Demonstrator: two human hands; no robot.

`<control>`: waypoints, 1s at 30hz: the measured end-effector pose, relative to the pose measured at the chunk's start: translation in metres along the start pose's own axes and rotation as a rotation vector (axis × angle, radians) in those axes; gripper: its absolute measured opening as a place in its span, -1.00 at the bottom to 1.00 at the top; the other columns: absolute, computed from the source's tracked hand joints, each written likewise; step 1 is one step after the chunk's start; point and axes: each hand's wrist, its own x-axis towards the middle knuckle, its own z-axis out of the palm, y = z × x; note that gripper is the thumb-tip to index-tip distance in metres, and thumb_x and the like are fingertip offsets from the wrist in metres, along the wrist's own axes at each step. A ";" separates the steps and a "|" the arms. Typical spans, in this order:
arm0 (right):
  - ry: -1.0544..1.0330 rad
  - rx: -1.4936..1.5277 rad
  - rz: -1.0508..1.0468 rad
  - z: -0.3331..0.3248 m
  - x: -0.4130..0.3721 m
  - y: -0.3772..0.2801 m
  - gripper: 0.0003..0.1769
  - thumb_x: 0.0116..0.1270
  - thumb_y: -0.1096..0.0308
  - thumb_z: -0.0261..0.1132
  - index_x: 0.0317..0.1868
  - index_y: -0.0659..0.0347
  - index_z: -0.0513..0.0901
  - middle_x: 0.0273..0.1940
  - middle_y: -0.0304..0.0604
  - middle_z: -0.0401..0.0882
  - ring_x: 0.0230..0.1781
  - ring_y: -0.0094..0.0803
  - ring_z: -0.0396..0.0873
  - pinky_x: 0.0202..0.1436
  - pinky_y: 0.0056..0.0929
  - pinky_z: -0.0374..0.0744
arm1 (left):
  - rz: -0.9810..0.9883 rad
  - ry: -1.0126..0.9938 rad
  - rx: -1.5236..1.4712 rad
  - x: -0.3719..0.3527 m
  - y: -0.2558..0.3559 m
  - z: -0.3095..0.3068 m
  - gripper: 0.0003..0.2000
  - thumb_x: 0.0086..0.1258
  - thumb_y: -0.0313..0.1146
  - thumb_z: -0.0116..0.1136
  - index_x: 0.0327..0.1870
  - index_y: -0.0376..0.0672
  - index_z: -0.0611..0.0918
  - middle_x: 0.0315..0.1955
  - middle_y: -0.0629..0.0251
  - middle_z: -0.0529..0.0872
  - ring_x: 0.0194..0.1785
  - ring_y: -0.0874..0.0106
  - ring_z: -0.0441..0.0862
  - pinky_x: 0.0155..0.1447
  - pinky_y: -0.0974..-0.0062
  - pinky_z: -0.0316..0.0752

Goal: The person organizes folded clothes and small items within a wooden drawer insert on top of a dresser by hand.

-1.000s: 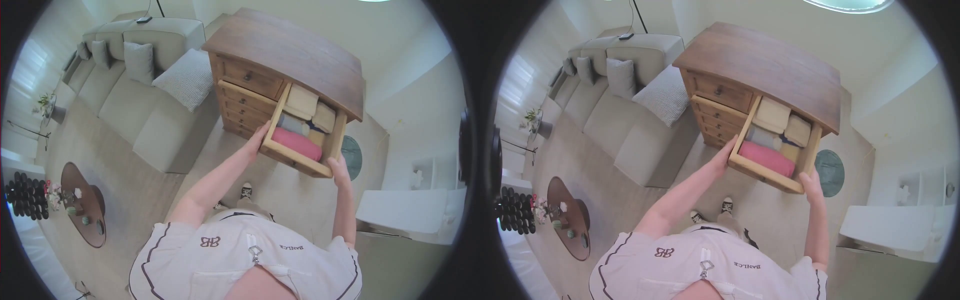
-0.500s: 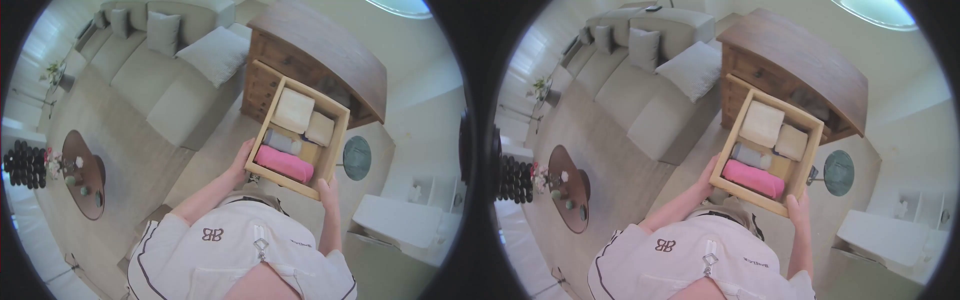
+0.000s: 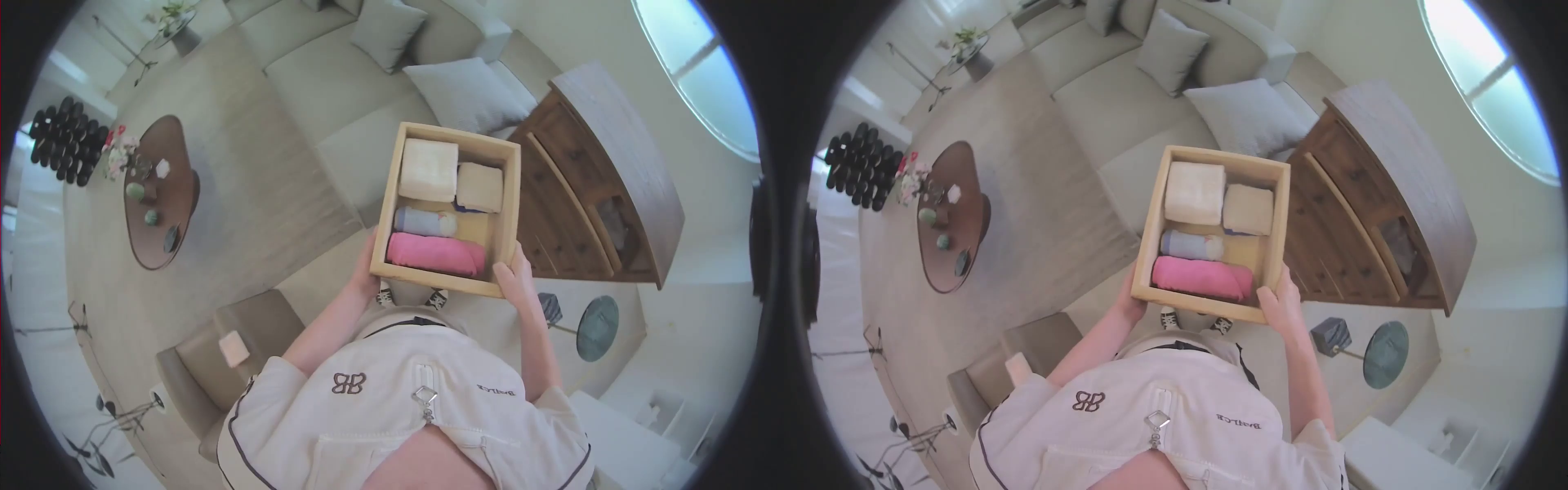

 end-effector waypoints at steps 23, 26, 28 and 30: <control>-0.175 -0.030 -0.146 0.067 0.029 -0.055 -0.42 0.03 0.34 -0.05 0.14 0.27 0.32 -0.15 -0.06 0.46 -0.20 -0.31 0.35 -0.11 -0.37 0.36 | 0.104 0.254 0.015 -0.020 0.061 -0.053 -0.76 0.43 -0.05 -0.21 -0.43 0.17 0.44 -0.41 0.71 0.45 -0.30 0.75 0.30 -0.16 0.67 0.25; -0.204 -0.071 -0.081 0.076 0.037 -0.053 -0.43 0.02 0.33 -0.02 0.11 0.28 0.34 -0.09 0.01 0.49 -0.13 -0.25 0.41 -0.05 -0.33 0.39 | 0.069 0.293 0.020 -0.022 0.062 -0.059 -0.72 0.43 0.01 -0.21 -0.30 0.14 0.55 -0.31 0.64 0.58 -0.20 0.71 0.44 -0.07 0.64 0.32; -0.223 -0.081 -0.030 0.076 0.035 -0.060 -0.42 0.02 0.31 -0.03 0.14 0.28 0.32 -0.06 0.02 0.47 -0.10 -0.24 0.40 -0.03 -0.32 0.38 | 0.044 0.311 0.021 -0.019 0.062 -0.063 -0.74 0.42 0.01 -0.19 -0.31 0.16 0.53 -0.32 0.65 0.57 -0.22 0.71 0.44 -0.06 0.64 0.31; -0.253 -0.085 0.034 0.071 0.032 -0.066 -0.38 0.04 0.28 -0.06 0.19 0.28 0.28 -0.01 0.01 0.44 -0.07 -0.24 0.38 -0.02 -0.32 0.37 | 0.008 0.331 0.022 -0.017 0.061 -0.062 -0.78 0.40 0.00 -0.17 -0.37 0.19 0.47 -0.38 0.68 0.52 -0.27 0.72 0.39 -0.08 0.66 0.29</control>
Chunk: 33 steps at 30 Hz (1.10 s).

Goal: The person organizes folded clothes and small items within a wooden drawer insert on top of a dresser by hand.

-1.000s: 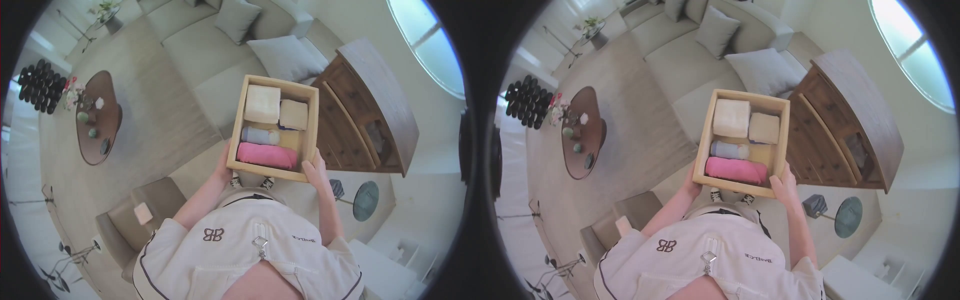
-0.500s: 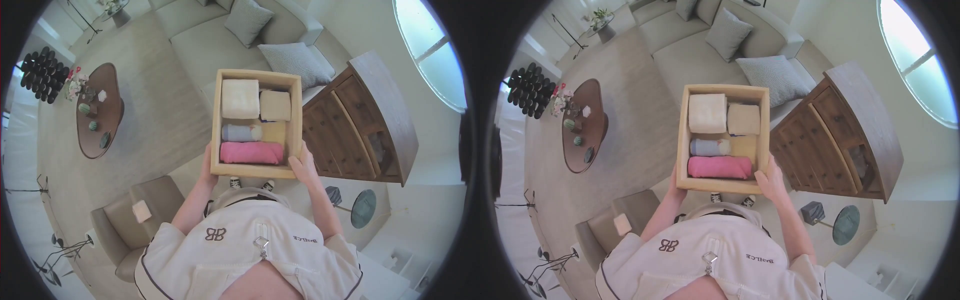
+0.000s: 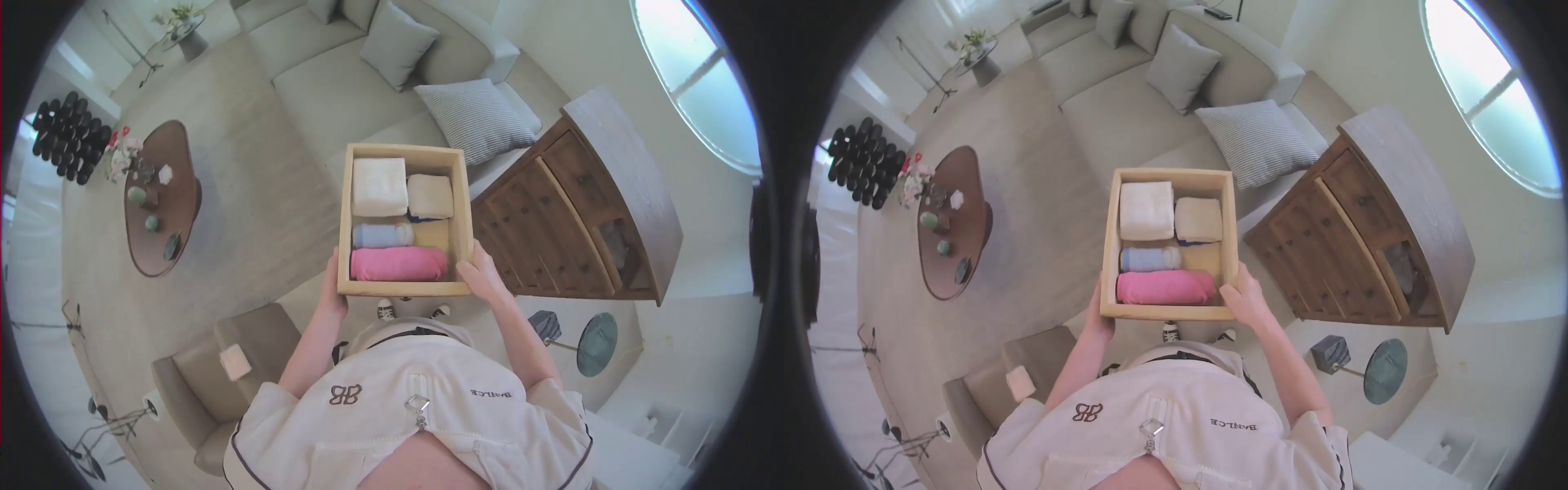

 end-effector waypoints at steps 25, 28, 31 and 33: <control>0.031 0.055 -0.105 -0.185 0.130 0.029 -0.45 0.02 0.30 -0.04 0.09 0.26 0.37 -0.06 -0.05 0.46 -0.08 -0.27 0.38 -0.04 -0.38 0.36 | 0.034 -0.002 0.009 0.089 -0.013 0.198 -0.74 0.28 0.02 -0.03 -0.18 0.16 0.60 -0.26 0.60 0.66 -0.17 0.65 0.54 -0.11 0.65 0.37; 0.028 0.114 -0.165 -0.182 0.156 0.038 -0.52 -0.01 0.34 -0.02 0.00 0.26 0.42 -0.14 -0.10 0.46 -0.13 -0.32 0.36 -0.06 -0.41 0.35 | -0.015 -0.019 0.073 0.095 -0.010 0.198 -0.64 0.29 0.18 -0.11 -0.10 0.21 0.54 -0.15 0.62 0.60 -0.08 0.67 0.47 -0.02 0.65 0.28; 0.040 0.146 -0.172 -0.182 0.183 0.041 -0.52 -0.01 0.36 -0.03 0.00 0.26 0.42 -0.14 -0.09 0.45 -0.12 -0.30 0.36 -0.03 -0.39 0.35 | -0.069 -0.057 0.117 0.104 0.000 0.209 -0.44 0.25 0.33 -0.14 0.10 0.18 0.51 0.04 0.53 0.58 0.09 0.59 0.47 0.11 0.56 0.32; 0.033 0.132 -0.113 -0.179 0.201 0.040 -0.47 0.04 0.34 -0.02 0.09 0.26 0.39 -0.03 -0.04 0.46 -0.01 -0.24 0.38 0.07 -0.34 0.35 | -0.090 -0.040 0.132 0.116 0.010 0.218 -0.38 0.20 0.38 -0.11 0.11 0.17 0.54 0.04 0.48 0.61 0.09 0.54 0.52 0.09 0.52 0.39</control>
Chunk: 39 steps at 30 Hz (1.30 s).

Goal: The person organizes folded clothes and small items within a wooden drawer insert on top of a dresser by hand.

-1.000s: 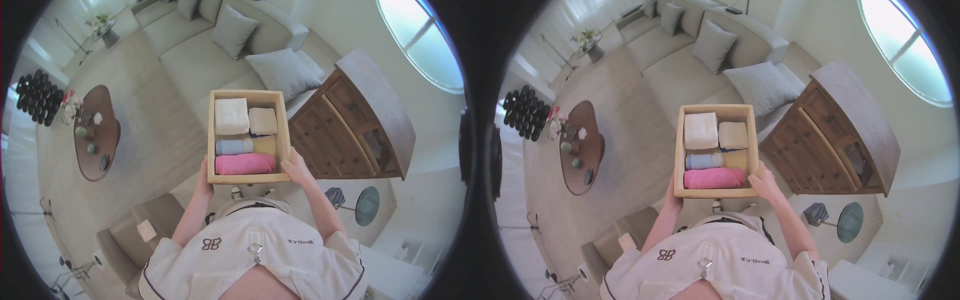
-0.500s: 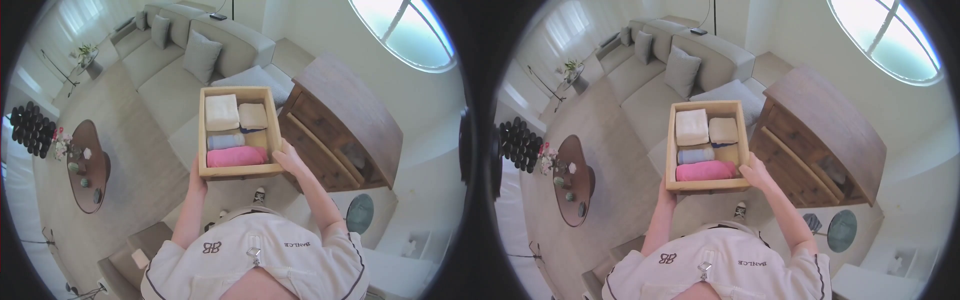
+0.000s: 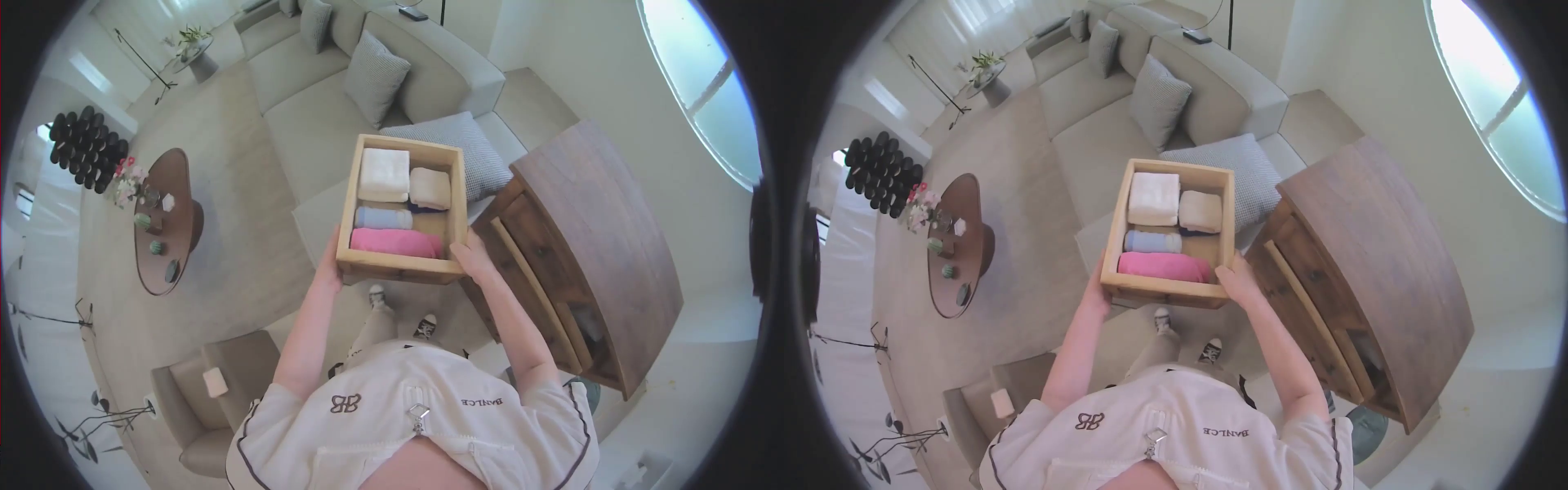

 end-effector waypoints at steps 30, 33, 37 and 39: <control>0.433 -0.072 0.216 0.018 0.219 0.015 -0.50 0.04 0.41 0.00 0.08 0.22 0.34 -0.02 0.09 0.47 -0.03 0.01 0.41 0.05 -0.16 0.39 | -0.014 -0.226 0.426 0.316 0.020 0.066 -0.39 0.25 0.03 0.10 0.25 -0.12 0.34 0.10 0.25 0.48 0.16 0.42 0.38 0.24 0.46 0.23; 0.493 -0.107 0.215 0.016 0.220 0.015 -0.54 0.04 0.37 -0.01 0.03 0.23 0.36 -0.07 0.18 0.51 -0.07 0.11 0.43 0.02 -0.12 0.39 | 0.152 -0.175 0.658 0.319 0.016 0.072 -0.53 0.21 -0.22 -0.06 0.18 -0.12 0.42 -0.10 0.19 0.58 -0.06 0.28 0.49 0.02 0.39 0.34; 0.554 -0.214 0.196 0.006 0.213 -0.001 -0.47 0.07 0.28 -0.04 0.12 0.17 0.34 -0.10 0.21 0.54 -0.12 0.20 0.45 -0.04 -0.04 0.39 | 0.245 -0.158 0.884 0.306 0.035 0.082 -0.66 0.28 -0.27 -0.20 0.04 -0.12 0.44 -0.13 0.12 0.60 -0.08 0.13 0.52 0.00 0.27 0.35; 0.582 -0.231 0.188 0.000 0.208 -0.009 -0.43 0.08 0.27 -0.05 0.18 0.11 0.34 -0.11 0.21 0.55 -0.13 0.20 0.46 -0.04 -0.03 0.40 | 0.221 -0.182 0.977 0.300 0.045 0.088 -0.58 0.29 -0.26 -0.25 0.17 -0.10 0.39 -0.02 0.10 0.58 0.02 0.08 0.50 0.07 0.24 0.34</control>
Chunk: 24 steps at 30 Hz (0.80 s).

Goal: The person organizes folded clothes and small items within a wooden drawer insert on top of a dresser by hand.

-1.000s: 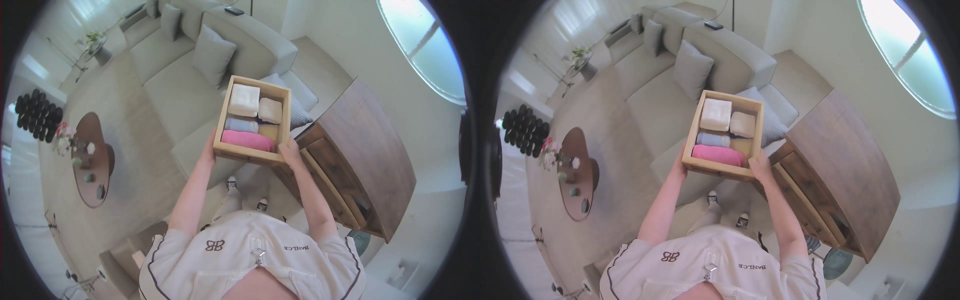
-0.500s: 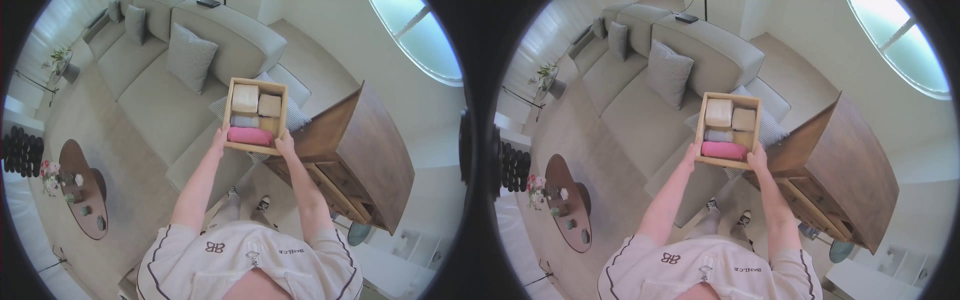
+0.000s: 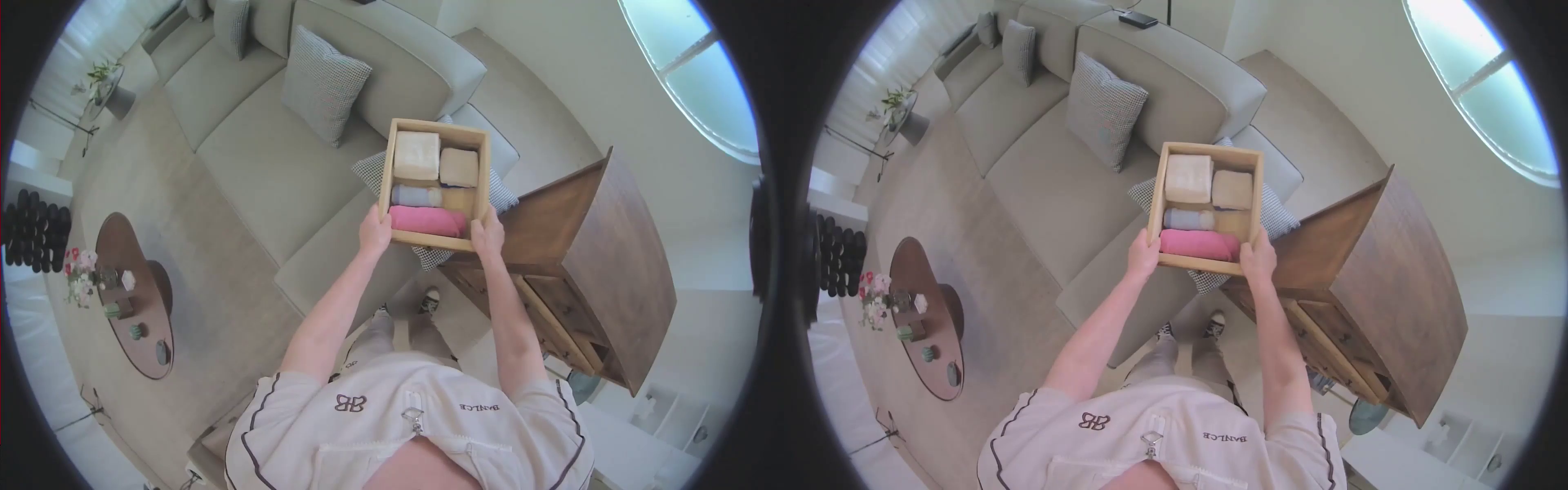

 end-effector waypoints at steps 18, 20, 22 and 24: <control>-0.012 -0.481 -0.513 0.041 0.078 -0.073 -0.19 0.07 0.57 0.18 0.36 0.06 0.11 0.41 0.12 -0.03 0.41 0.01 0.02 0.38 -0.07 0.15 | -0.138 0.245 -0.325 -0.006 -0.010 0.059 -0.27 0.20 -0.19 0.18 0.35 -0.32 0.17 0.29 -0.09 0.24 0.37 0.12 0.18 0.43 0.27 0.05; -0.178 -0.610 -0.471 0.028 0.076 -0.094 -0.09 0.08 0.56 0.28 0.40 0.04 0.00 0.44 0.07 -0.13 0.43 -0.02 -0.05 0.42 -0.09 0.10 | -0.232 0.197 -0.382 -0.015 -0.007 0.052 -0.27 0.23 -0.16 0.15 0.37 -0.30 0.14 0.32 -0.03 0.18 0.39 0.15 0.16 0.42 0.27 0.08; -0.199 -0.602 -0.477 0.033 0.090 -0.090 -0.16 0.13 0.53 0.24 0.39 0.01 0.03 0.42 0.07 -0.08 0.39 0.00 0.01 0.37 -0.09 0.16 | -0.275 0.176 -0.484 -0.009 -0.010 0.051 -0.24 0.21 -0.14 0.16 0.37 -0.29 0.12 0.34 -0.01 0.17 0.38 0.17 0.18 0.39 0.30 0.13; -0.175 -0.549 -0.493 0.040 0.103 -0.079 -0.29 0.19 0.50 0.13 0.35 -0.03 0.12 0.39 0.08 0.04 0.32 0.04 0.14 0.29 -0.09 0.28 | -0.311 0.153 -0.618 -0.003 -0.011 0.052 -0.21 0.17 -0.12 0.18 0.38 -0.29 0.12 0.34 0.01 0.17 0.36 0.19 0.22 0.35 0.34 0.20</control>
